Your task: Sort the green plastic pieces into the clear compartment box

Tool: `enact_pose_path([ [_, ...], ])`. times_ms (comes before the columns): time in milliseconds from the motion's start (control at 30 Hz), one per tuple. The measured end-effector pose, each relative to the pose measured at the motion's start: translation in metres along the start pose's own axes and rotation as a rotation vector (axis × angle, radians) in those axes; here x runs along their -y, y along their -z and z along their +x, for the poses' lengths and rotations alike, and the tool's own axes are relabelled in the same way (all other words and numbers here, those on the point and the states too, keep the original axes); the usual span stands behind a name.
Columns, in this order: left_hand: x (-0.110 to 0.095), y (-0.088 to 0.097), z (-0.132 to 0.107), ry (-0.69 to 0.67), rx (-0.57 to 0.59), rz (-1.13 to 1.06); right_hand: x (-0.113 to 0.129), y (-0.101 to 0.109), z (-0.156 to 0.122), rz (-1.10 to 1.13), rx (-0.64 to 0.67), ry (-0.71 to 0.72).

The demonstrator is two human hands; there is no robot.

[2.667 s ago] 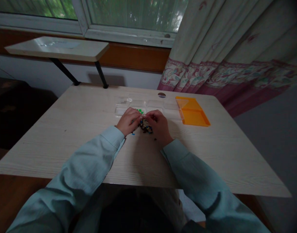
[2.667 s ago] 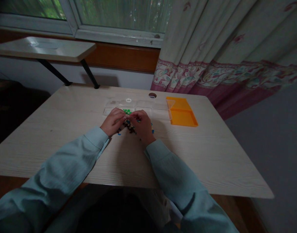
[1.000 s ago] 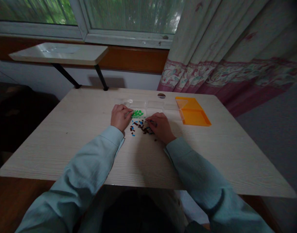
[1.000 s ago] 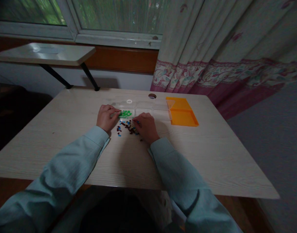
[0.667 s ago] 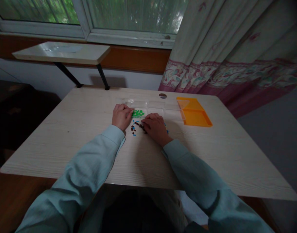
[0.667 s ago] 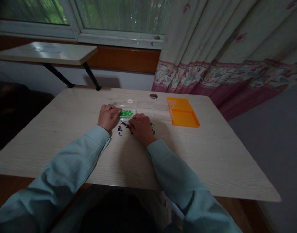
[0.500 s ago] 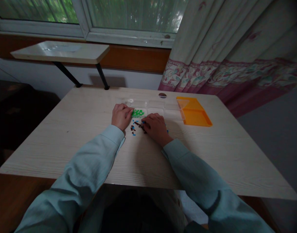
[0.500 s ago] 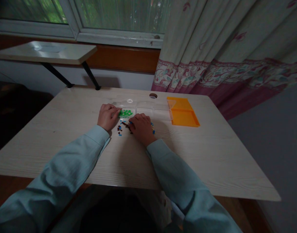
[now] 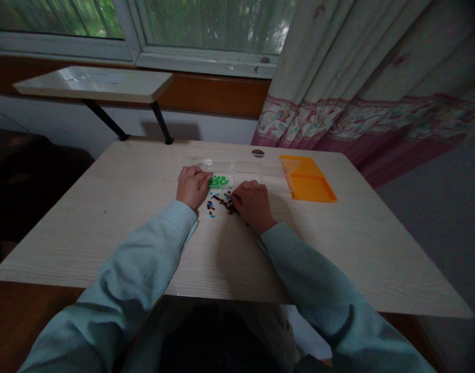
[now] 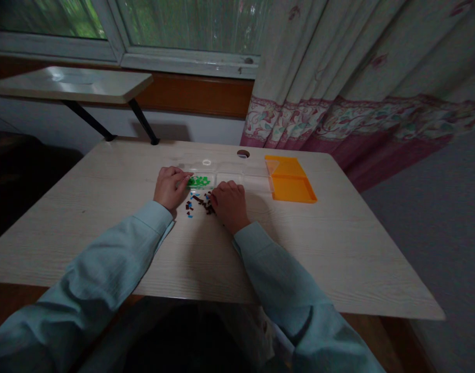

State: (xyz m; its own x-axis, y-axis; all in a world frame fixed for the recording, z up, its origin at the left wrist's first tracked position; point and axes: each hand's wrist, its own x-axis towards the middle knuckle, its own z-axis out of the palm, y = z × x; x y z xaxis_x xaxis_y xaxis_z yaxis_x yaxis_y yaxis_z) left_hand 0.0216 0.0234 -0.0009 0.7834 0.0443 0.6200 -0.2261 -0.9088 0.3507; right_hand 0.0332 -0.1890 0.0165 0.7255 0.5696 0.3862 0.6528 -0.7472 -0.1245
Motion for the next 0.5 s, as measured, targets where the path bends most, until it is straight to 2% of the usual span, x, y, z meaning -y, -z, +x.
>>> enact_pose_path([
  [233,-0.0009,-0.0014,-0.0009,0.009,0.001,-0.012,-0.0009,-0.0015,0.0004,0.053,0.010,0.054],
  [500,-0.0041,-0.0003,-0.0003,0.006,0.000,-0.009,-0.0006,-0.0033,0.0025,0.061,0.013,0.032],
])
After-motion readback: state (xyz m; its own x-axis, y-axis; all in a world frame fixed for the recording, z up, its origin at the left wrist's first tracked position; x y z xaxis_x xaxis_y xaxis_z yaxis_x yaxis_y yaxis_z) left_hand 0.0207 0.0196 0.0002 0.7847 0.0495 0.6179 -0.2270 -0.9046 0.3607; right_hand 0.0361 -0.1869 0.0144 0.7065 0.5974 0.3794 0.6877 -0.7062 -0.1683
